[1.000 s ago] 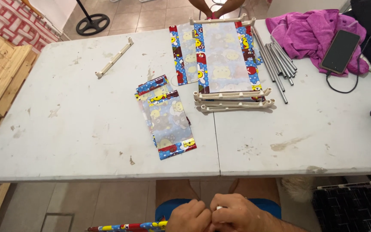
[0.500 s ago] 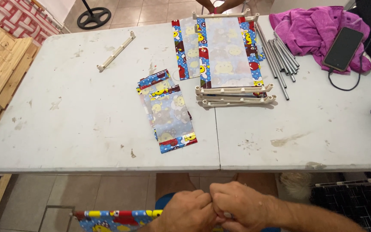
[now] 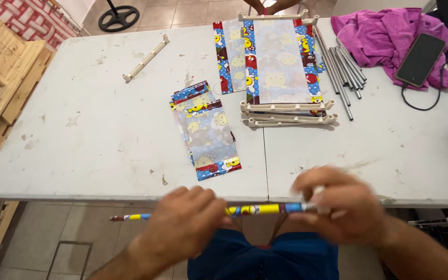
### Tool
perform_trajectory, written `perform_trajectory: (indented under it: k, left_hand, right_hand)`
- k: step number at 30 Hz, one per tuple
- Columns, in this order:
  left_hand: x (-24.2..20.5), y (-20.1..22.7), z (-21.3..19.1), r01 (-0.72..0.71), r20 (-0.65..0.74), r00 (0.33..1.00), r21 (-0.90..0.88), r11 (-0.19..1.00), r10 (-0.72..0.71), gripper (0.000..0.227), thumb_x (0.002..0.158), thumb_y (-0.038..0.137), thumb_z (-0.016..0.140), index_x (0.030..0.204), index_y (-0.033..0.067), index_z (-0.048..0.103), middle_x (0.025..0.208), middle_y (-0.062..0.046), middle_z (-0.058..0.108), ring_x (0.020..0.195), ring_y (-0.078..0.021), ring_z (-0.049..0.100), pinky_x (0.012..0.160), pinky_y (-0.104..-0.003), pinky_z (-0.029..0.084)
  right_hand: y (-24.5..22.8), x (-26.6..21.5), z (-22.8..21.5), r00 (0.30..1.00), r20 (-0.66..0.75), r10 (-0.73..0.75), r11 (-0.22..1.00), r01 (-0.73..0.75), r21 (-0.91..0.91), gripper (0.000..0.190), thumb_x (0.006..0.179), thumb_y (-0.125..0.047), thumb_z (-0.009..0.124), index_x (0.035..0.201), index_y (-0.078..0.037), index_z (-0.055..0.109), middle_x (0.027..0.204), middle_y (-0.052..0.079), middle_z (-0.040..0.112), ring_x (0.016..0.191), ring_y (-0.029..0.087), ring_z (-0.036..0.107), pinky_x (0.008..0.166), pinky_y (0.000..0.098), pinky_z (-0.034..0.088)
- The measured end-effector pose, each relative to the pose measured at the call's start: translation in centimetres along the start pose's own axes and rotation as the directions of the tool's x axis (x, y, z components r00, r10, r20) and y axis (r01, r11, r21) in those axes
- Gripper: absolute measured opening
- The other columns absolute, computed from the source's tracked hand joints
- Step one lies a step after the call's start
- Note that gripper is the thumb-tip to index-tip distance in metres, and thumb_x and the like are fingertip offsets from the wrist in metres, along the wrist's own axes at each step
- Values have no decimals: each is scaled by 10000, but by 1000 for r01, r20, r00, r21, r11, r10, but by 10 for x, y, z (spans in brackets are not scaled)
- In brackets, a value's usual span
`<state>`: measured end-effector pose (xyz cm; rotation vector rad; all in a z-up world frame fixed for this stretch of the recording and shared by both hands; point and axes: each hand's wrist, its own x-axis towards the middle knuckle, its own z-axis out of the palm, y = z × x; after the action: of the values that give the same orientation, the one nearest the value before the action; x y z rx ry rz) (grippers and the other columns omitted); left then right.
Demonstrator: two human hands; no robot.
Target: Assembling a portable fabric storage shelf by inserting rods into sleeves and connecting them with plastic joints
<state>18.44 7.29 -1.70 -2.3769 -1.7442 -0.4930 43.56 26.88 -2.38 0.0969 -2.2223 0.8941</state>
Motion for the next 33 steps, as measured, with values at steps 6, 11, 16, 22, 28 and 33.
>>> perform_trajectory:
  k: [6,11,16,22,28,33]
  left_hand:
    - [-51,-47,-5,601,-344,700,-190,776,-626,325,1056,316,468,896,76,617,798,-68,640,622,-221,607,506,-410,439]
    - [-71,-70,40,341,-500,162,-780,524,-851,377,1056,473,551,972,106,527,890,26,549,846,-94,530,681,-291,448]
    - [-52,-76,58,-194,-411,-6,-894,405,-912,580,902,530,727,1242,72,623,1233,-96,702,1168,-257,698,1010,-427,628]
    - [-67,-106,92,-457,-261,-61,-851,259,-963,835,802,619,685,1467,135,542,1500,-82,590,1354,-285,595,1153,-477,517]
    - [-65,-170,123,-812,-776,542,-582,34,-324,414,1103,344,473,1356,34,578,1064,-100,637,922,-238,642,814,-390,558]
    - [-95,-242,181,-681,-656,692,-732,28,-301,596,962,475,679,1304,52,435,1139,-213,522,1183,-415,499,1121,-623,323]
  right_hand:
    - [28,-13,-11,833,-539,122,991,-134,17,877,737,-213,748,1462,-61,277,1473,359,488,1161,383,635,1036,431,536]
    - [72,-64,59,731,-508,457,841,-169,514,653,807,-271,773,1356,-45,502,1274,175,659,1068,278,681,950,374,577]
    - [56,-80,125,836,-96,541,752,-429,500,827,799,-455,826,1424,-22,501,1411,142,628,1318,259,599,1119,395,478]
    - [85,-112,143,571,-85,817,366,-399,841,425,998,-477,583,863,-88,476,660,51,527,530,166,502,465,247,341]
    - [72,-97,138,793,528,306,205,-596,777,1004,931,-783,363,1284,130,589,1173,270,722,949,326,745,702,418,649]
    - [110,-105,156,730,266,630,-97,-265,959,881,810,-740,638,1218,40,612,997,286,759,760,384,790,632,521,663]
